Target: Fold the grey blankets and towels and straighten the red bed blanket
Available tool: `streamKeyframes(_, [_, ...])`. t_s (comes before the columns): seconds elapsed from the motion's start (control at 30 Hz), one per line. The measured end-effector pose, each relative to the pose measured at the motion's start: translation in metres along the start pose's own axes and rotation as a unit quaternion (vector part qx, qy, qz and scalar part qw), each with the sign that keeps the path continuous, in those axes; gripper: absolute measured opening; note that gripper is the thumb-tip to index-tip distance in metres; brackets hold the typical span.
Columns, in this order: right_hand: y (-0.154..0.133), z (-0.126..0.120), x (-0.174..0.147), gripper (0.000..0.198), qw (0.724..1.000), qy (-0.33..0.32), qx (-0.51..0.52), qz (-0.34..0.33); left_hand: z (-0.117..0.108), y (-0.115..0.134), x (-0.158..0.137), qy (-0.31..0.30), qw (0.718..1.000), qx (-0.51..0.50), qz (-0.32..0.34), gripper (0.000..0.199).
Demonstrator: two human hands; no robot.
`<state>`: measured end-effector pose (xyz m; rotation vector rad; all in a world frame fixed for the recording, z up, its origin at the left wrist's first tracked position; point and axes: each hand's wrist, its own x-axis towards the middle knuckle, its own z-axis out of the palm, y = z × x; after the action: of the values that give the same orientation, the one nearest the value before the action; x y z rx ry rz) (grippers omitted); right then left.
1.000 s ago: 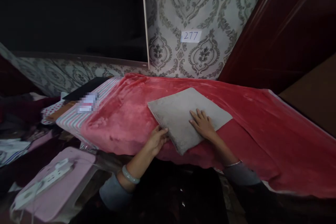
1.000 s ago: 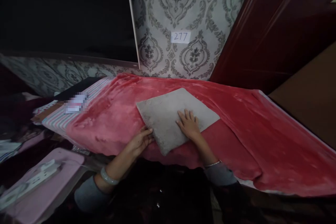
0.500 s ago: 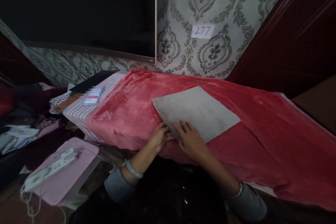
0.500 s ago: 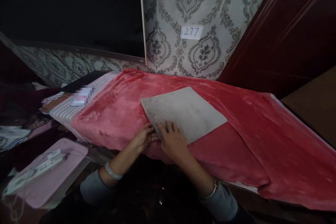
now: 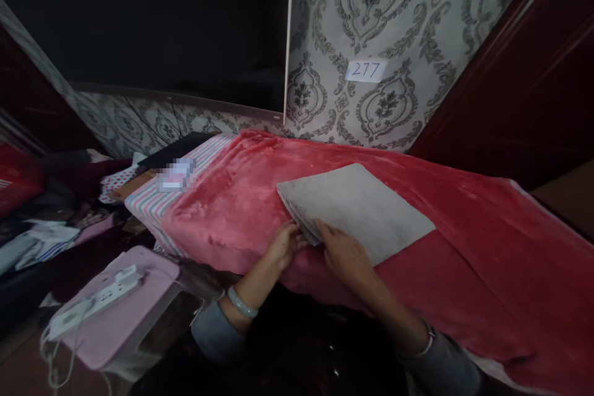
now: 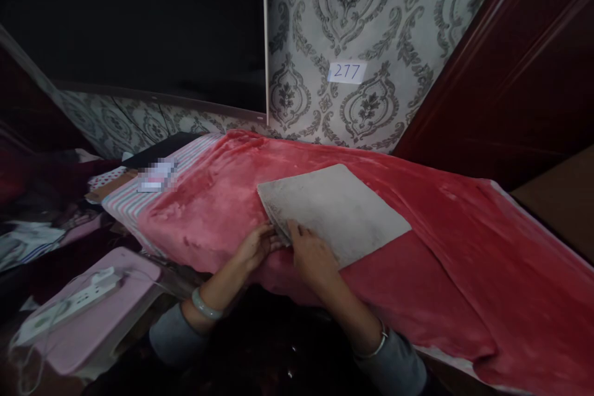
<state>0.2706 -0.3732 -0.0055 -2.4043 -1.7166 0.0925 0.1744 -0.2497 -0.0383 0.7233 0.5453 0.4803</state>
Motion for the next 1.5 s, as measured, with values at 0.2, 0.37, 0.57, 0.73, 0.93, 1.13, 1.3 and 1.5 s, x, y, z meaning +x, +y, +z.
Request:
streamKeyframes(0.2, [-0.001,0.008,-0.014,0.055,1.0,0.006,-0.007,-0.022,-0.003,0.006,0.0,-0.01,1.0,0.021,-0.003,0.033])
streamKeyframes(0.37, [0.011,0.023,-0.025,0.071,0.998,0.025,0.03,-0.051,-0.003,0.006,0.018,-0.007,0.994,0.084,0.064,0.046])
streamKeyframes(0.57, [0.016,0.038,-0.03,0.081,0.994,0.064,0.021,-0.082,-0.007,-0.005,0.047,0.084,0.973,0.102,0.191,0.055])
streamKeyframes(0.73, [0.029,0.016,-0.032,0.055,0.985,0.039,0.112,-0.128,-0.022,-0.001,0.038,0.093,0.96,0.19,0.186,0.07])
streamKeyframes(0.93, [0.071,-0.012,0.019,0.045,0.98,0.124,0.126,-0.087,-0.009,0.02,0.041,0.109,0.704,0.57,0.41,0.065])
streamKeyframes(1.13, [0.097,-0.007,0.091,0.054,0.998,0.05,0.017,-0.044,0.029,0.009,0.055,0.055,0.486,0.815,0.309,0.07])
streamKeyframes(1.3, [0.138,0.005,0.109,0.057,0.998,0.035,-0.023,-0.036,0.024,0.002,0.058,0.041,0.441,0.863,0.242,0.07])
streamKeyframes(1.5, [0.217,-0.005,0.113,0.06,0.989,0.01,-0.01,0.15,0.023,0.004,0.058,0.04,0.436,0.869,0.231,0.071])
